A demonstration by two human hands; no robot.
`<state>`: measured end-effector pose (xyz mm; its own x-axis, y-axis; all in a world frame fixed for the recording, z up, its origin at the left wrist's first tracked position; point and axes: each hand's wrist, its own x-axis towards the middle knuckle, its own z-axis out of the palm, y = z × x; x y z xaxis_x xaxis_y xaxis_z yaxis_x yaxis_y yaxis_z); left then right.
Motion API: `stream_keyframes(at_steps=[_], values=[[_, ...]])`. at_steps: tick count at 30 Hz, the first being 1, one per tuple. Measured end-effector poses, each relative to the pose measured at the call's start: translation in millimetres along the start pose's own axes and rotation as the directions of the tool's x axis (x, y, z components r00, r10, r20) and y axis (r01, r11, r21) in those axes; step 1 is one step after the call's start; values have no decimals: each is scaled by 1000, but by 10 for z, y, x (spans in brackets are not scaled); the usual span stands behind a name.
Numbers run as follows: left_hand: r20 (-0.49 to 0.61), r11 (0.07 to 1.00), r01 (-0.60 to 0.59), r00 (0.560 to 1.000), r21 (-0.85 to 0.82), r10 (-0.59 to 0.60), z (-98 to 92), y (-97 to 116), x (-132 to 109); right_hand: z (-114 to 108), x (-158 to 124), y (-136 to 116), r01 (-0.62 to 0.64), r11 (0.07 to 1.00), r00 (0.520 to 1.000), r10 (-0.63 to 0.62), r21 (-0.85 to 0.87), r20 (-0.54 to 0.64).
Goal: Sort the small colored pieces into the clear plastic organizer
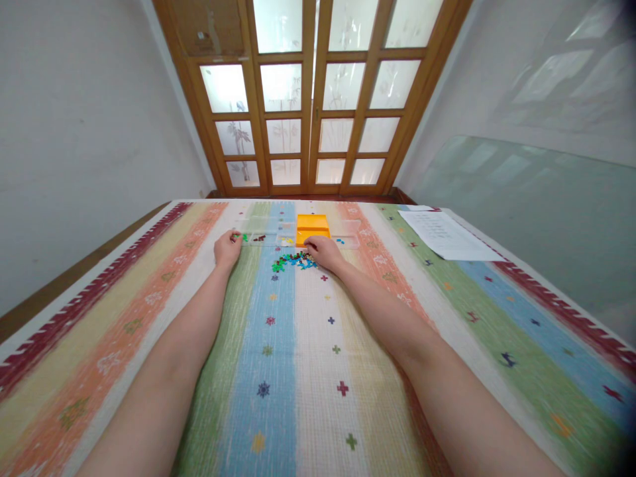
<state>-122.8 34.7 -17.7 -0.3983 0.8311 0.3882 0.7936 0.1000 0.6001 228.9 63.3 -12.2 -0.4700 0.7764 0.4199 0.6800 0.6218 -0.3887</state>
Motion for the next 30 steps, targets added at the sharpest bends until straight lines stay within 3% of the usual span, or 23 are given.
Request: stream_keyframes(at_steps=[7, 12, 15, 20, 23, 27, 30], values=[[45, 987, -132, 991, 86, 129, 41, 0, -8, 10, -2, 9, 1, 1000, 1000, -1, -8, -28], [106, 962, -261, 962, 82, 252, 49, 151, -88, 10, -9, -12, -1, 1000, 1000, 0, -23, -21], [203, 913, -405, 898, 38, 390, 70, 310, -170, 0, -19, -28, 5, 1000, 1000, -5, -27, -18], [343, 793, -604, 731, -79, 590, 131, 547, -322, -18, -24, -41, 8, 999, 1000, -9, -34, -16], [416, 778, -599, 668, -191, 617, 170, 579, -365, -24, -20, -40, 2, 999, 1000, -2, -37, -6], [479, 815, -447, 660, -369, 579, 161, 494, -319, -32, -22, -31, -14, 1000, 1000, 13, -28, -9], [566, 806, -351, 578, -477, 587, 100, 426, -240, -36, -28, -24, -9, 1000, 1000, 9, -23, -14]])
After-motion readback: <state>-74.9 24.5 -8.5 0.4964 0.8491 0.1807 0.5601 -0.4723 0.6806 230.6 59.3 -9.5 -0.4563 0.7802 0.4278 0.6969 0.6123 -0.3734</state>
